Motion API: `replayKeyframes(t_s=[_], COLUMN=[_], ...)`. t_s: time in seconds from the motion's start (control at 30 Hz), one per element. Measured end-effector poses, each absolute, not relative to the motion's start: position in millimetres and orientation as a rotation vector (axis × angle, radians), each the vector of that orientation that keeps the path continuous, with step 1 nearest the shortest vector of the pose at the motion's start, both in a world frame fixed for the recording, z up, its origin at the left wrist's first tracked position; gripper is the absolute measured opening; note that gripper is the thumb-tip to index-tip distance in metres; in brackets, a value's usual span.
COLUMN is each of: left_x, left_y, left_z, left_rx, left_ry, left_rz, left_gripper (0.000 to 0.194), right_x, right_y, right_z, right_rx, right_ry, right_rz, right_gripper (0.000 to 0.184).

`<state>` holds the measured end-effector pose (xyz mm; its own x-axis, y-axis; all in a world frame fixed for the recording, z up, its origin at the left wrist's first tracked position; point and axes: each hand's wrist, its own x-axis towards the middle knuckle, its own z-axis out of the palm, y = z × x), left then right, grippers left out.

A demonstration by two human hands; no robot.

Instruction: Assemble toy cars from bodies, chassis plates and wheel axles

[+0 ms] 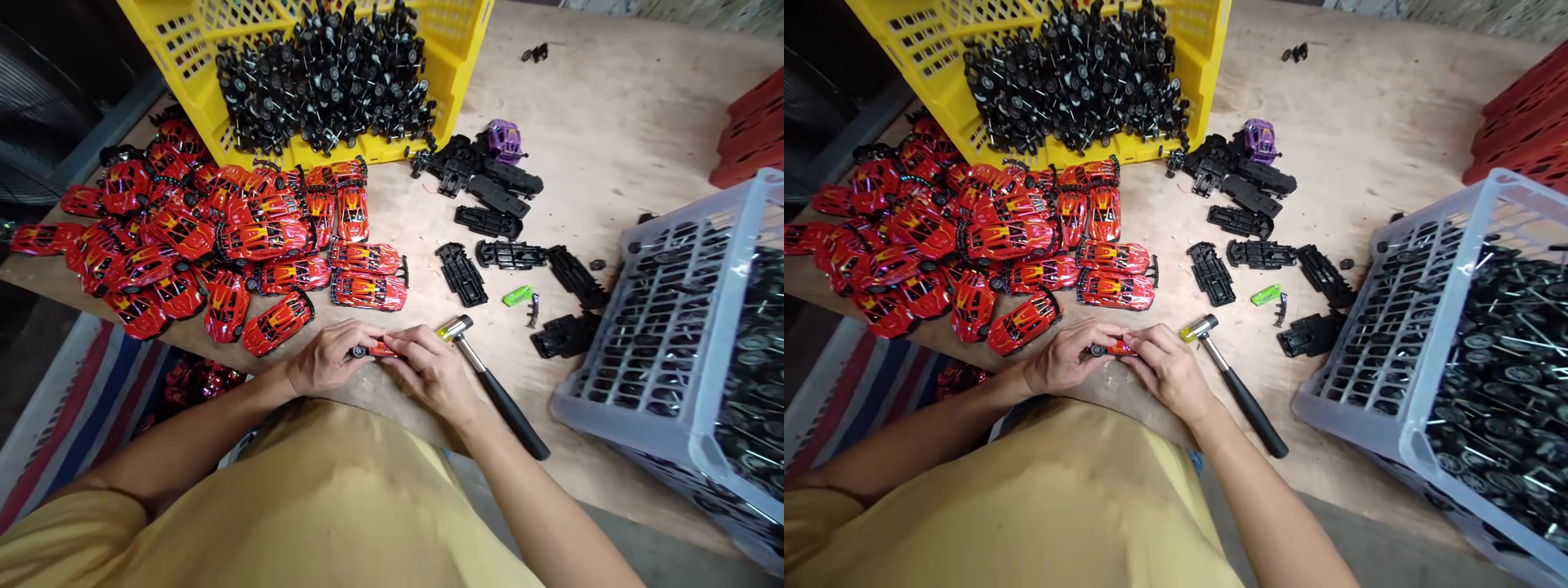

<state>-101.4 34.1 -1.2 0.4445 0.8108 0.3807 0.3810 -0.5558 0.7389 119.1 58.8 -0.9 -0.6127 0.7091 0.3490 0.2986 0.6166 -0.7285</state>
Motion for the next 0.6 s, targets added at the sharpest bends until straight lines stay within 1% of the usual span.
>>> replayKeyframes(t_s=[0.17,0.37,0.53,0.57,0.6], left_x=[-99.2,-102.7,-102.9,-101.9,-100.4], left_y=[31.3,29.8,32.2,32.6,32.9], left_z=[-2.6,-4.1,-2.1,-1.9,-1.7], left_rx=[2.127,2.092,2.054,2.002,1.916], left_ry=[1.029,1.003,1.023,1.060,1.110], left_rz=[1.028,0.987,0.962,0.970,1.002], left_gripper=[0.017,0.019,0.018,0.019,0.024], right_x=[115.1,124.6,121.9,119.5,117.1], right_y=[51.4,54.4,52.5,51.0,49.3], right_z=[-6.3,-8.7,-11.5,-13.9,-16.8], right_rx=[-0.845,-0.874,-0.928,-0.944,-0.970], right_ry=[-2.117,-2.016,-1.929,-1.895,-1.845], right_rz=[0.802,1.001,0.980,0.991,1.002], right_gripper=[0.021,0.026,0.019,0.018,0.017])
